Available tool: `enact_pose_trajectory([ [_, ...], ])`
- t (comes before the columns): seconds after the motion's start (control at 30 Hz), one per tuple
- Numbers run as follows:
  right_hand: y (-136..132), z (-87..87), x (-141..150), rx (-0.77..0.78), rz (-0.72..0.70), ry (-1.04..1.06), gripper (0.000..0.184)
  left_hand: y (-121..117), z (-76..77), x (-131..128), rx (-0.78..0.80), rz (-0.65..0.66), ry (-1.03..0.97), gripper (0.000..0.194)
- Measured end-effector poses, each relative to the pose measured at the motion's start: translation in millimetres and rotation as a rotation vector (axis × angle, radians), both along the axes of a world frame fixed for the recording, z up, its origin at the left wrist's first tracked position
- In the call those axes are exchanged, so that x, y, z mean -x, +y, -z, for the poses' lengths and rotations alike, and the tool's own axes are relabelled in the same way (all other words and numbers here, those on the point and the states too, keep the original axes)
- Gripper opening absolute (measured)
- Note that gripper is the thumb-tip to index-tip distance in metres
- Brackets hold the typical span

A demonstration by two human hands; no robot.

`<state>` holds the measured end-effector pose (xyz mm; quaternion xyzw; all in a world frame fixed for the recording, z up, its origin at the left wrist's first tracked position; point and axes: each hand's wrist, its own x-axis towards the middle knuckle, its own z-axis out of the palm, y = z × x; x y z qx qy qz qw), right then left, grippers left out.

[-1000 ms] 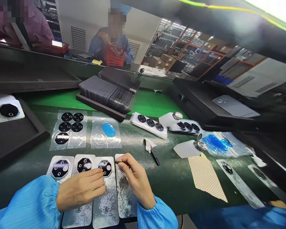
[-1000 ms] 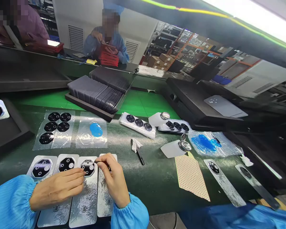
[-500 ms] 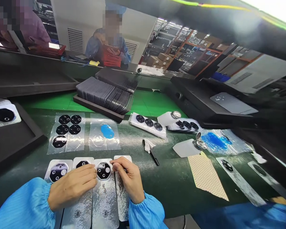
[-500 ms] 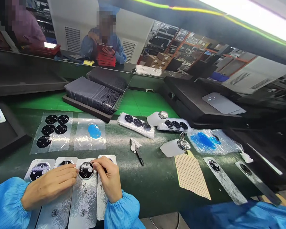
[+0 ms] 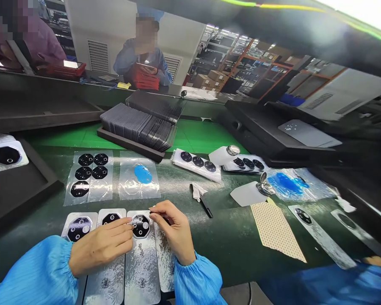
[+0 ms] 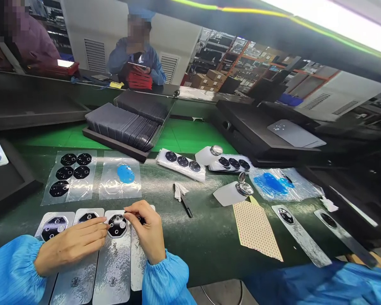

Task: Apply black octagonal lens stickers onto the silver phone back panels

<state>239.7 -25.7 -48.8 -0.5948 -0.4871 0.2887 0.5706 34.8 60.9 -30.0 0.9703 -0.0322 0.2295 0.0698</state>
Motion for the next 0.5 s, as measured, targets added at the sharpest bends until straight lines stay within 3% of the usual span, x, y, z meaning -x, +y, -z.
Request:
enact_pose_trajectory([
  [0.23, 0, 6.3, 3, 0.021, -0.044, -0.012, 0.015, -1, 1.6, 1, -0.001, -0.001, 0.023, 0.027],
  [0.37, -3, 4.3, 9, -0.049, -0.053, -0.174, 0.021, -3, 2.3, 1, -0.014, -0.008, 0.027, 0.027],
  [0.5, -2, 3.2, 16, -0.091, -0.152, -0.420, 0.013, -4, 3.4, 0, -0.044, -0.010, 0.035, 0.029],
])
